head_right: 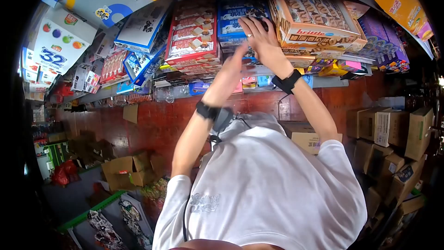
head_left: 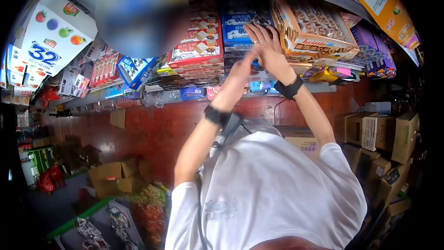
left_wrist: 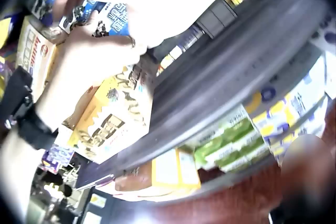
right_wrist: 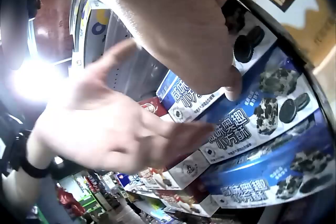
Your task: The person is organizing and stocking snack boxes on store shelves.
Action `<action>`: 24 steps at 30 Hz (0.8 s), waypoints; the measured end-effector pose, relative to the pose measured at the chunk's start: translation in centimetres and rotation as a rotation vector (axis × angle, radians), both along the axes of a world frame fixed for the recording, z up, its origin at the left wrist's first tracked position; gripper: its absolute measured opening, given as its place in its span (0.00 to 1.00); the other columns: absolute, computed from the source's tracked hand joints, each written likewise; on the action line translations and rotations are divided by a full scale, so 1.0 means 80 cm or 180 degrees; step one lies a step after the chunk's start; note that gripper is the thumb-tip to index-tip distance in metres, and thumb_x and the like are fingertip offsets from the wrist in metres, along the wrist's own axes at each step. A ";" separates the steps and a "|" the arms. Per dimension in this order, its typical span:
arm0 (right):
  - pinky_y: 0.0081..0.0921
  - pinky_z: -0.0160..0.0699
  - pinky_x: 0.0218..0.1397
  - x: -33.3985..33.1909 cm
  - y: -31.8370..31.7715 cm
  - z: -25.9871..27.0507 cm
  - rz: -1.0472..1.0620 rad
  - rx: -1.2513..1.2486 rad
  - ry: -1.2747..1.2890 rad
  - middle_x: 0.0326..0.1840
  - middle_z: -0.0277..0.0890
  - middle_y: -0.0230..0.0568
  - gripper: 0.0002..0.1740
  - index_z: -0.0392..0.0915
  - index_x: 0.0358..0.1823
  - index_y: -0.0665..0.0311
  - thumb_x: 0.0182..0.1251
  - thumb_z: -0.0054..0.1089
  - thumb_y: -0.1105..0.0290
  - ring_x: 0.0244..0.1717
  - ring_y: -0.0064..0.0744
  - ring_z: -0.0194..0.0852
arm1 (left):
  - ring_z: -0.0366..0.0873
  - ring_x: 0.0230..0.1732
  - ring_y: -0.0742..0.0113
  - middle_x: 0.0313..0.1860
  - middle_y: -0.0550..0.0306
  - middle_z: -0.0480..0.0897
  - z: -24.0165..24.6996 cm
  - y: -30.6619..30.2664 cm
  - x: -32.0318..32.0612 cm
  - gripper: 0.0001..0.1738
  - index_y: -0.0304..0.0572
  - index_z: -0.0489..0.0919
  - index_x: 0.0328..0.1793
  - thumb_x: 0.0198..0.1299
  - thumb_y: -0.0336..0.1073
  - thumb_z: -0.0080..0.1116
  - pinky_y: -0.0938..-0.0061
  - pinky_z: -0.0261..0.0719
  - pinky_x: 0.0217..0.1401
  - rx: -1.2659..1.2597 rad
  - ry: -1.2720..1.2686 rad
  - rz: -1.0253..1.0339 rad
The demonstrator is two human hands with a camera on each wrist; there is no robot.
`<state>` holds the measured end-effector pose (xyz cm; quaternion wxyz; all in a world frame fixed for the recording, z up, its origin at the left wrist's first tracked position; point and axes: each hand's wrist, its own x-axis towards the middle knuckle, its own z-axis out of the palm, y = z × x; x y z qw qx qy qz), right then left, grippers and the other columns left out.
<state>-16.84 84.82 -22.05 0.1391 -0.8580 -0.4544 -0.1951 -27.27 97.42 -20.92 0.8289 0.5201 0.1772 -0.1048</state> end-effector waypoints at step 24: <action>0.56 0.46 0.84 -0.059 0.050 -0.040 -0.1133 0.0533 -0.0152 0.79 0.56 0.48 0.58 0.47 0.87 0.61 0.58 0.74 0.66 0.79 0.49 0.55 | 0.82 0.53 0.63 0.51 0.51 0.81 0.147 0.094 -0.180 0.24 0.35 0.71 0.70 0.71 0.35 0.61 0.69 0.81 0.57 0.1627 -0.2773 0.0109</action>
